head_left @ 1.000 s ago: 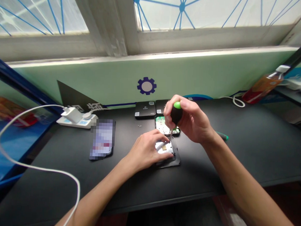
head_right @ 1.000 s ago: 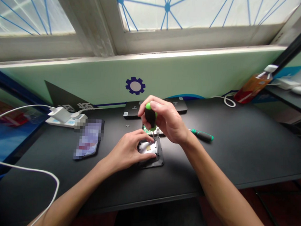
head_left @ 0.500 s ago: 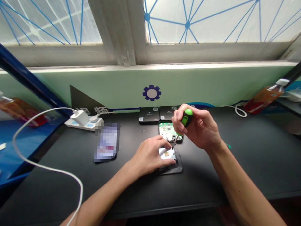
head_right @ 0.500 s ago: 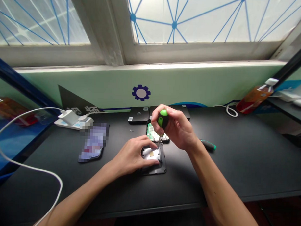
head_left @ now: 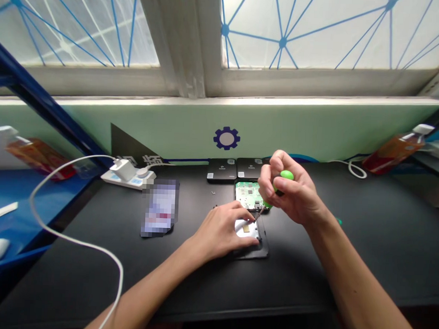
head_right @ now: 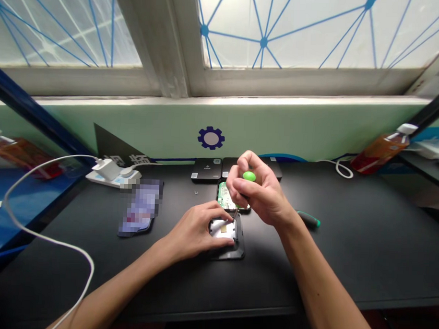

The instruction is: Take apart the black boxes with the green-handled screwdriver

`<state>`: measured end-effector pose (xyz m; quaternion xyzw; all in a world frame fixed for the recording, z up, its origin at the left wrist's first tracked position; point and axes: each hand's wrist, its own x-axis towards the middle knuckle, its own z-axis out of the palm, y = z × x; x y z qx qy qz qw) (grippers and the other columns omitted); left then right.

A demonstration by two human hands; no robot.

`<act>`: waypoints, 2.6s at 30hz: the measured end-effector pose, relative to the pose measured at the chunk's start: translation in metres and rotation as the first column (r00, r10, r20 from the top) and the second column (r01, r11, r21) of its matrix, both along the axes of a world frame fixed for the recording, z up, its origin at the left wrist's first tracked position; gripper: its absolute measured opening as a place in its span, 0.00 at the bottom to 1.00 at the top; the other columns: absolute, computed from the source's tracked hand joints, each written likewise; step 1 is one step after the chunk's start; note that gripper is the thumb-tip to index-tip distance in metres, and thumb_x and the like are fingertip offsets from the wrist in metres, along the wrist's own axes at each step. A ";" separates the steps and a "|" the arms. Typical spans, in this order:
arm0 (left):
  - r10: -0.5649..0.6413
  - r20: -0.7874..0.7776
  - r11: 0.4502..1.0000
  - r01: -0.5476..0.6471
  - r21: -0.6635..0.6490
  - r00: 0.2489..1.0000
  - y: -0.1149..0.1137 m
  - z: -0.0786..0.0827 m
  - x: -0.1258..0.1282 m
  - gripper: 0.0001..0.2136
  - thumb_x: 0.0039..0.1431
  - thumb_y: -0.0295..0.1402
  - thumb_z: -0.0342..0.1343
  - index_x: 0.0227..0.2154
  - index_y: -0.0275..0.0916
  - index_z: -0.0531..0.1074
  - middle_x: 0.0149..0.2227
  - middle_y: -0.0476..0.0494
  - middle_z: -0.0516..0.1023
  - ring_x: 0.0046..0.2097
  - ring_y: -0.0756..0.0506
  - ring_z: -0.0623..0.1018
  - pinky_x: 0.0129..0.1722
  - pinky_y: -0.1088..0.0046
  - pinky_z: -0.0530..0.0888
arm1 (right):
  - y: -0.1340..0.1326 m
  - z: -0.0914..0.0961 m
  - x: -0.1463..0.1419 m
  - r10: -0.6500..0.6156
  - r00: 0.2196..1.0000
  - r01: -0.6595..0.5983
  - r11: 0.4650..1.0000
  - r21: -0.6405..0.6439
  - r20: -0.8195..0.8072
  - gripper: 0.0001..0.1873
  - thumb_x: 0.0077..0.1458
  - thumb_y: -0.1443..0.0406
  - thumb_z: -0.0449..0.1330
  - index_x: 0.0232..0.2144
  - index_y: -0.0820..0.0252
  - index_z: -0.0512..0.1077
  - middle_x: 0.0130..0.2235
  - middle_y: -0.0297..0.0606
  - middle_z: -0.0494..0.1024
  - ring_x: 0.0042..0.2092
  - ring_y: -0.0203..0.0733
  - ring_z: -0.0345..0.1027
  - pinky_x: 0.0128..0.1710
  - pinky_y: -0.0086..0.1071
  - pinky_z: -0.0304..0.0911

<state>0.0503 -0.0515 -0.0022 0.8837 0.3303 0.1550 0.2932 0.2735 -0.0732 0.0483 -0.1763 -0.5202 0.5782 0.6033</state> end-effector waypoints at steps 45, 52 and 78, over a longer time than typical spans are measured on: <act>-0.004 -0.080 1.000 0.003 -0.016 0.997 -0.004 0.004 -0.003 0.21 0.61 0.46 0.77 0.53 0.46 0.84 0.57 0.44 0.83 0.48 0.38 0.86 0.47 0.62 0.78 | 0.000 0.001 0.002 -0.016 0.995 0.017 1.000 -0.012 0.094 0.14 0.73 0.56 0.62 0.40 0.59 0.82 0.44 0.44 0.80 0.32 0.43 0.75 0.36 0.41 0.73; 0.008 -0.082 1.000 -0.008 0.000 0.997 -0.004 0.002 -0.001 0.20 0.60 0.47 0.77 0.51 0.46 0.84 0.53 0.44 0.84 0.47 0.39 0.85 0.45 0.64 0.77 | 0.001 -0.001 -0.005 -0.081 0.996 0.080 0.997 0.018 0.040 0.13 0.66 0.58 0.74 0.40 0.56 0.74 0.41 0.34 0.75 0.23 0.30 0.63 0.24 0.29 0.57; 0.013 0.006 1.000 -0.013 0.005 1.000 0.001 -0.006 0.003 0.20 0.54 0.47 0.79 0.45 0.44 0.85 0.50 0.44 0.85 0.47 0.38 0.85 0.47 0.65 0.76 | 0.006 -0.008 -0.001 -0.092 0.994 0.089 0.995 0.054 0.051 0.13 0.66 0.56 0.75 0.39 0.56 0.77 0.48 0.40 0.81 0.31 0.36 0.75 0.30 0.31 0.70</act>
